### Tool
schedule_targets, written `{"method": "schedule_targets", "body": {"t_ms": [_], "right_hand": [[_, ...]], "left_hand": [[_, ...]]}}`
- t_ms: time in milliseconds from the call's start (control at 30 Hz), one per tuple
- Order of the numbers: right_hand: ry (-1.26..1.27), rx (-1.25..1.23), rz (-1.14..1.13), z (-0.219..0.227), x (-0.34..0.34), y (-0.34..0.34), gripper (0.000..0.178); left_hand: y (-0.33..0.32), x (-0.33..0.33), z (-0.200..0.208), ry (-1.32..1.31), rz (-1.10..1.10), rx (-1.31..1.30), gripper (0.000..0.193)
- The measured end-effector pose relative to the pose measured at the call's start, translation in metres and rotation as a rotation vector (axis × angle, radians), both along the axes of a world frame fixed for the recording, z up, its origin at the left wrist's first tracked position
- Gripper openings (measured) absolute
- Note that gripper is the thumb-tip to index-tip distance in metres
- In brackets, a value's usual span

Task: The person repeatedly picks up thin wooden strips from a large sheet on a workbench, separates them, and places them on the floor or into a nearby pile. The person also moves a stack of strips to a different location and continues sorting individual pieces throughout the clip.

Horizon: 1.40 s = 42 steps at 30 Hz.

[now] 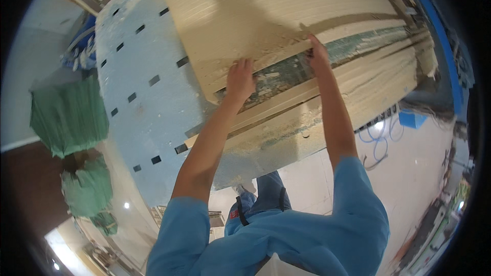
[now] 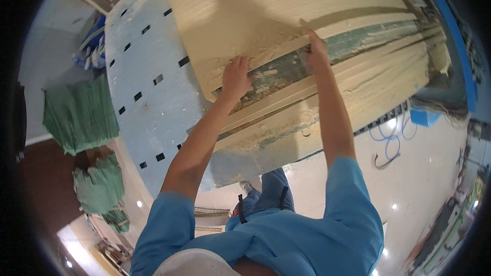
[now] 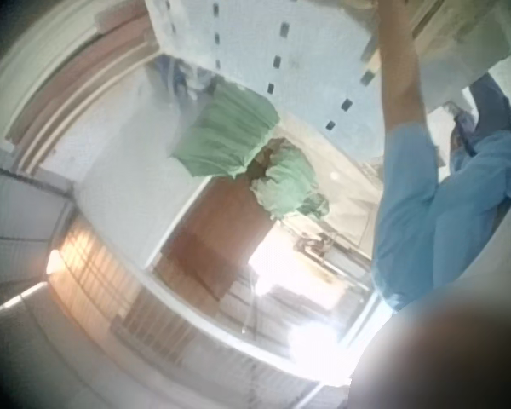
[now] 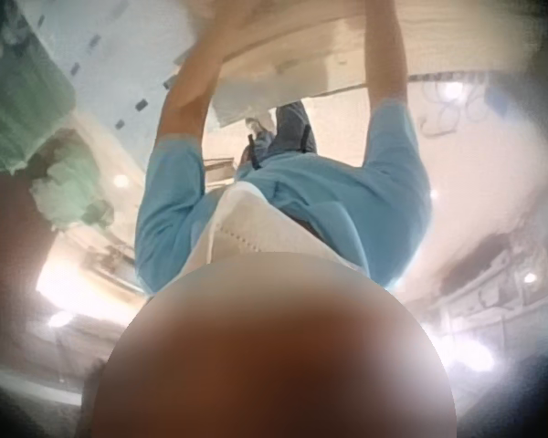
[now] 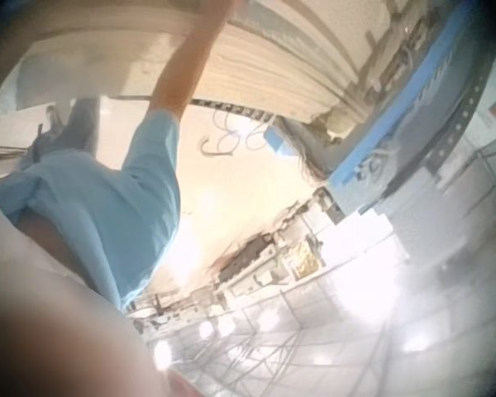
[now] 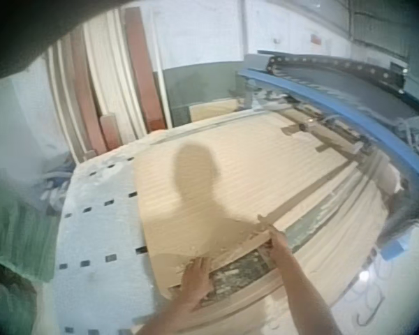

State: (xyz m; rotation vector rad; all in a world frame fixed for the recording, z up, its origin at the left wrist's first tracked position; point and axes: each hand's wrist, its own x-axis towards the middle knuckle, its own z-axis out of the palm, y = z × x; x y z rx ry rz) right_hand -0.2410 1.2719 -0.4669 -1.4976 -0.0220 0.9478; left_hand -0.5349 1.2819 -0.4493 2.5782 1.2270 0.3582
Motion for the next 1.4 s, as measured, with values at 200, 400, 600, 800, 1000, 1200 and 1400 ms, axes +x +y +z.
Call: {"method": "schedule_targets", "body": {"t_ms": [200, 400, 600, 800, 1000, 1200, 1400], "right_hand": [[-0.270, 0.234, -0.067, 0.077, -0.021, 0.001, 0.037], [-0.196, 0.439, -0.165, 0.151, -0.012, 0.004, 0.021], [-0.381, 0.276, -0.037, 0.117, -0.101, -0.088, 0.034], [0.100, -0.114, 0.133, 0.040, -0.214, -0.175, 0.042], [0.063, -0.215, 0.754, 0.018, -0.220, -0.191, 0.057], [-1.658, 0.014, 0.876, -0.018, -0.091, -0.092, 0.015], [0.221, -0.009, -0.123, -0.006, -0.042, 0.014, 0.033]], "left_hand": [[0.015, 0.016, 0.047, 0.031, 0.101, -0.160, 0.046], [0.032, -0.007, 0.149, -0.523, 0.174, -0.178, 0.048], [-0.042, -0.070, 0.131, 0.160, 0.072, 0.157, 0.043], [-0.135, -0.194, 0.043, 0.333, 0.130, -0.258, 0.041], [-0.147, -0.233, 0.016, 0.219, 0.204, -0.215, 0.055], [-0.118, -0.175, 0.041, 0.018, 0.016, -0.073, 0.060], [-0.073, -0.106, 0.018, -0.044, 0.167, -0.250, 0.054]]}}
